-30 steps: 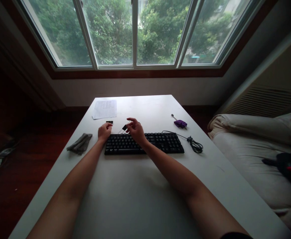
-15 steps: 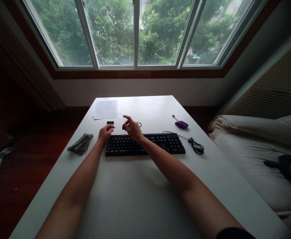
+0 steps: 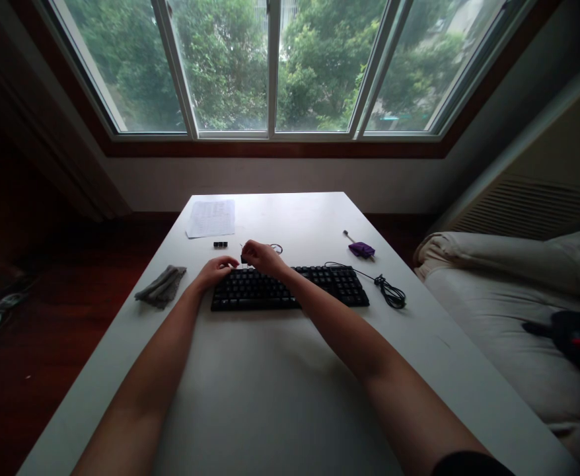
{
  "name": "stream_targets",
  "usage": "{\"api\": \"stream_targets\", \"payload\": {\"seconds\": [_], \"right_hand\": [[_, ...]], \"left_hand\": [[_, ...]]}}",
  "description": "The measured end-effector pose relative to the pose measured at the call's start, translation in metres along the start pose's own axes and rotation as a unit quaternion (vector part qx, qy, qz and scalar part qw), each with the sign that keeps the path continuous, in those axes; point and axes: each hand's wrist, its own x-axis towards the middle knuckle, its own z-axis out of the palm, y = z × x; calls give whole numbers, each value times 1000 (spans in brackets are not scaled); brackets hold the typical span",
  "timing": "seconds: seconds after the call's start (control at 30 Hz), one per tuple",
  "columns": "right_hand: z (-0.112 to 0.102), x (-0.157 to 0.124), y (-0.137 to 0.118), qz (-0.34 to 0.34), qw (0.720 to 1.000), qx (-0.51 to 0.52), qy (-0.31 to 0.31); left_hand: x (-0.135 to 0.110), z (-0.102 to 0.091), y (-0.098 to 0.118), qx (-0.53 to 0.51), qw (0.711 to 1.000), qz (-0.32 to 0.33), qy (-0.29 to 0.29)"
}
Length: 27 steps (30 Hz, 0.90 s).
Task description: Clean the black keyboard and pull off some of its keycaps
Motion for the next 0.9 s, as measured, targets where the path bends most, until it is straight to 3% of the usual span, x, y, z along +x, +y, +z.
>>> {"api": "stream_targets", "payload": {"seconds": [0.23,0.63,0.77,0.9], "right_hand": [[-3,-14,3,-22,996,-77,39],[-5,-26,33,6,997,58,58],[-5,-33,42,29,979,177,92],[-7,-37,45,33,966,228,116]], "left_hand": [[2,-7,-7,-27,997,50,-45],[6,-2,-18,-39,999,-1,-13],[4,-2,-14,-24,1000,-14,-6],[2,0,-4,6,1000,-29,0]]}}
